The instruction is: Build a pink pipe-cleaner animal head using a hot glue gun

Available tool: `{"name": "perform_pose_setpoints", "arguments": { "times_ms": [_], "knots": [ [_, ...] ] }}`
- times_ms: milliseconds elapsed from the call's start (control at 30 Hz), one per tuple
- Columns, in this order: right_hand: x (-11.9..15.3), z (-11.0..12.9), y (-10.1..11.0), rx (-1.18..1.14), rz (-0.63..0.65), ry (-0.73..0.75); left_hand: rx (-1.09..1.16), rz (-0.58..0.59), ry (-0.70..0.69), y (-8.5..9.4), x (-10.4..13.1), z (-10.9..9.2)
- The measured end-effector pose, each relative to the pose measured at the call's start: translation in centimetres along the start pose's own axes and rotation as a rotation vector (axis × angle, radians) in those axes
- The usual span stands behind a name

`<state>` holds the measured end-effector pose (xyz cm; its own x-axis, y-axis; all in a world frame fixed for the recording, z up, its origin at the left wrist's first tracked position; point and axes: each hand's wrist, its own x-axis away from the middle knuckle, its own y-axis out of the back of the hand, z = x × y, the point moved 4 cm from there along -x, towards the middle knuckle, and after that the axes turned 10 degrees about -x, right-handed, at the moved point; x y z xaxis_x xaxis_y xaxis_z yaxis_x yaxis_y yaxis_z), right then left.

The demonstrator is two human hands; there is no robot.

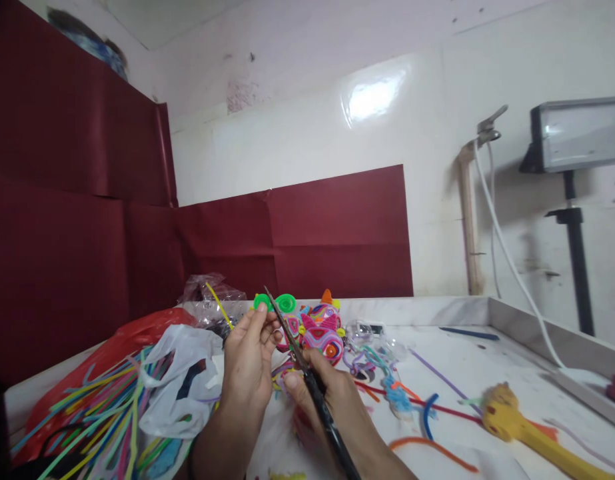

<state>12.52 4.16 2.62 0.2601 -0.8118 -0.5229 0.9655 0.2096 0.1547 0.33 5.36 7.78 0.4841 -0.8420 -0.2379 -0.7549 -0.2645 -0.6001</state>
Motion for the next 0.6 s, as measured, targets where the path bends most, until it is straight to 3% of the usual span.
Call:
{"name": "perform_pose_setpoints", "arguments": {
  "times_ms": [333, 600],
  "knots": [
    [0.0, -0.1, 0.2, 0.088, -0.048, 0.022, -0.004, 0.024, 0.008, -0.1, 0.0, 0.3],
    [-0.2, 2.3, 2.2, 0.089, -0.022, 0.073, -0.007, 0.029, -0.025, 0.0, -0.2, -0.6]
  ]
}}
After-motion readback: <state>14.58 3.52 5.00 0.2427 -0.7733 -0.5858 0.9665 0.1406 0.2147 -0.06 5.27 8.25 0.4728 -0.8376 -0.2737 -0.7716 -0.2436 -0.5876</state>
